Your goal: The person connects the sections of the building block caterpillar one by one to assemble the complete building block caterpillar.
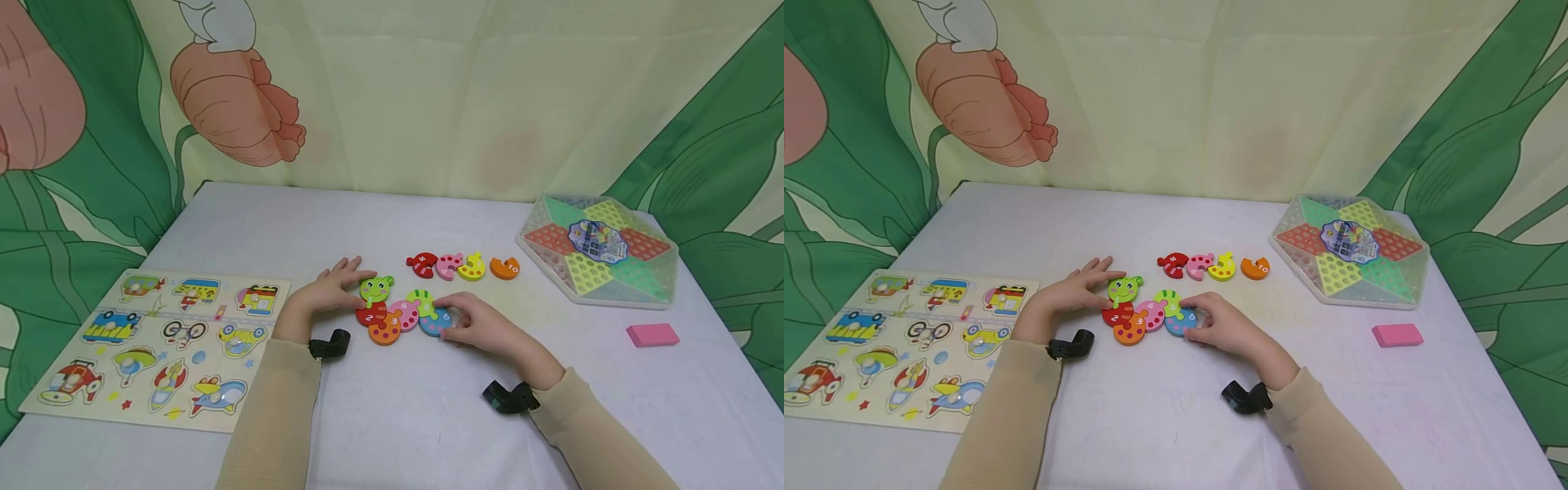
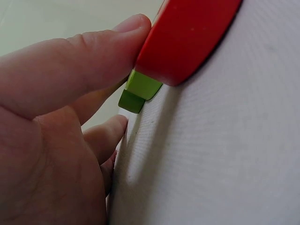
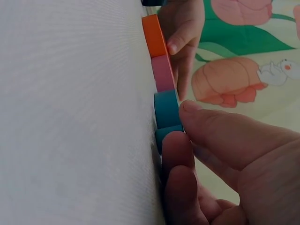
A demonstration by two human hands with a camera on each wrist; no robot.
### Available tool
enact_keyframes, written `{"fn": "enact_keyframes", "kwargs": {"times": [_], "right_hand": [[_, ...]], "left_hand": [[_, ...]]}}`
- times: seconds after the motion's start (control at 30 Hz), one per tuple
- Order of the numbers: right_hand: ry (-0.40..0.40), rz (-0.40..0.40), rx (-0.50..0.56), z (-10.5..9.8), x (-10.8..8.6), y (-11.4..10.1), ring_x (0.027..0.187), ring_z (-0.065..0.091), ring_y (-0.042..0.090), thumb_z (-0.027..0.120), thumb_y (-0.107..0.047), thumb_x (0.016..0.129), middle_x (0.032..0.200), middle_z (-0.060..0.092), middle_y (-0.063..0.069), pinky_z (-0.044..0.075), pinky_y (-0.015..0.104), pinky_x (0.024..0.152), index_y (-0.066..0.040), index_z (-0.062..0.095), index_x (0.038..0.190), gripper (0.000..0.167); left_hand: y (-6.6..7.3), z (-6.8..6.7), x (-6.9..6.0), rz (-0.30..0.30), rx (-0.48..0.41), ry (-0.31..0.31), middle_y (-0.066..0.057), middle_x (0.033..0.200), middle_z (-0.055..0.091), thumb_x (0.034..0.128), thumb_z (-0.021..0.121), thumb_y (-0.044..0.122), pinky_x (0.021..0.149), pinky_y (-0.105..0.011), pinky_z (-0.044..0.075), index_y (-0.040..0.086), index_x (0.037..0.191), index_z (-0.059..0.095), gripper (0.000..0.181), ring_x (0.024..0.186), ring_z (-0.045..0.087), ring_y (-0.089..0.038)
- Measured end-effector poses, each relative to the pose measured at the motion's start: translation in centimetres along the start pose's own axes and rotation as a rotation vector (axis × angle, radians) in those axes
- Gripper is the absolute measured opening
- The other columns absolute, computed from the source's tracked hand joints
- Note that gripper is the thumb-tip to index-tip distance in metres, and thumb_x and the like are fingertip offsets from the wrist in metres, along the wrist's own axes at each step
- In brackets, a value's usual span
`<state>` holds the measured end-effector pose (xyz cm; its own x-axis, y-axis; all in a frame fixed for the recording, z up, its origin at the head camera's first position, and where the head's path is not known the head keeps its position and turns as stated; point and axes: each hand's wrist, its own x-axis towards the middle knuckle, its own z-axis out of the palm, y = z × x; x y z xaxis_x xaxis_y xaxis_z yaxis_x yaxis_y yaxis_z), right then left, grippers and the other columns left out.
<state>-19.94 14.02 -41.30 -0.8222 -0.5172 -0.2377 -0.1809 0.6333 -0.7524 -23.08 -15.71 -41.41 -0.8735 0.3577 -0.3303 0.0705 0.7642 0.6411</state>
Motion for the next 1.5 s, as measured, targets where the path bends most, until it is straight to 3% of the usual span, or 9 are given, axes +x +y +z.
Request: {"fn": "enact_keyframes", "kwargs": {"times": [0.23, 0.37, 0.53, 0.87, 1.23, 1.37, 1.5], "right_hand": [[-0.009, -0.008, -0.009, 0.0, 0.1, 0.1, 0.059, 0.048, 0.014, 0.070, -0.026, 0.079, 0.118, 0.045, 0.007, 0.042, 0.022, 0.058, -0.018, 0.051, 0.126, 0.051], [-0.007, 0.002, -0.011, 0.0, 0.2, 0.2, 0.061, 0.048, 0.015, 0.069, -0.026, 0.079, 0.103, 0.050, 0.004, 0.042, 0.023, 0.058, -0.020, 0.051, 0.125, 0.050], [0.027, 0.009, -0.002, -0.7, 0.3, 0.7, 0.063, 0.047, 0.017, 0.067, -0.026, 0.081, 0.081, 0.052, 0.005, 0.041, 0.024, 0.058, -0.017, 0.050, 0.126, 0.049], [0.099, 0.076, 0.018, -2.5, 0.5, 2.3, 0.063, 0.047, 0.018, 0.064, -0.024, 0.084, 0.071, 0.052, 0.005, 0.041, 0.023, 0.058, -0.015, 0.049, 0.128, 0.047], [0.096, 0.075, 0.101, -2.7, 0.7, 3.4, 0.070, 0.057, 0.016, 0.061, -0.021, 0.086, 0.076, 0.064, 0.004, 0.050, 0.022, 0.067, -0.009, 0.045, 0.131, 0.049], [0.092, 0.085, 0.133, -3.0, 0.6, 3.3, 0.073, 0.058, 0.016, 0.060, -0.021, 0.087, 0.088, 0.066, 0.009, 0.050, 0.022, 0.068, -0.009, 0.044, 0.131, 0.048], [0.128, 0.079, 0.122, -4.1, 0.7, 3.1, 0.080, 0.057, 0.020, 0.059, -0.023, 0.087, 0.112, 0.060, 0.014, 0.050, 0.024, 0.068, -0.010, 0.044, 0.130, 0.047]], "left_hand": [[0.0, -0.1, -0.1, -0.007, 0.010, 0.000, -0.006, 0.155, 0.005, 0.0792, 0.062, 0.025, 0.111, -0.055, -0.005, 0.026, 0.137, 0.041, 0.062, 0.141, -0.008, -0.027], [0.0, 0.0, -0.1, -0.009, 0.009, 0.000, -0.005, 0.155, 0.005, 0.0791, 0.062, 0.025, 0.111, -0.055, -0.005, 0.026, 0.137, 0.041, 0.062, 0.141, -0.008, -0.027], [-0.1, 0.0, -0.1, -0.007, 0.007, 0.000, -0.005, 0.155, 0.005, 0.0790, 0.062, 0.025, 0.111, -0.055, -0.005, 0.026, 0.137, 0.041, 0.062, 0.141, -0.008, -0.027], [-0.1, -0.1, -0.1, -0.004, 0.007, 0.003, -0.004, 0.155, 0.005, 0.0791, 0.062, 0.026, 0.111, -0.054, -0.005, 0.027, 0.137, 0.041, 0.062, 0.142, -0.008, -0.026], [0.4, 0.3, 0.2, -0.008, 0.016, 0.010, -0.003, 0.154, 0.010, 0.0786, 0.064, 0.024, 0.110, -0.057, -0.006, 0.028, 0.136, 0.042, 0.062, 0.141, -0.007, -0.028], [0.8, 0.4, 0.3, -0.007, 0.020, 0.003, -0.004, 0.154, 0.010, 0.0791, 0.063, 0.022, 0.110, -0.057, -0.007, 0.028, 0.134, 0.045, 0.058, 0.141, -0.008, -0.028], [0.9, 0.3, 0.2, -0.007, 0.017, 0.000, -0.004, 0.154, 0.010, 0.0796, 0.063, 0.022, 0.110, -0.056, -0.008, 0.027, 0.133, 0.046, 0.057, 0.141, -0.008, -0.028]]}}
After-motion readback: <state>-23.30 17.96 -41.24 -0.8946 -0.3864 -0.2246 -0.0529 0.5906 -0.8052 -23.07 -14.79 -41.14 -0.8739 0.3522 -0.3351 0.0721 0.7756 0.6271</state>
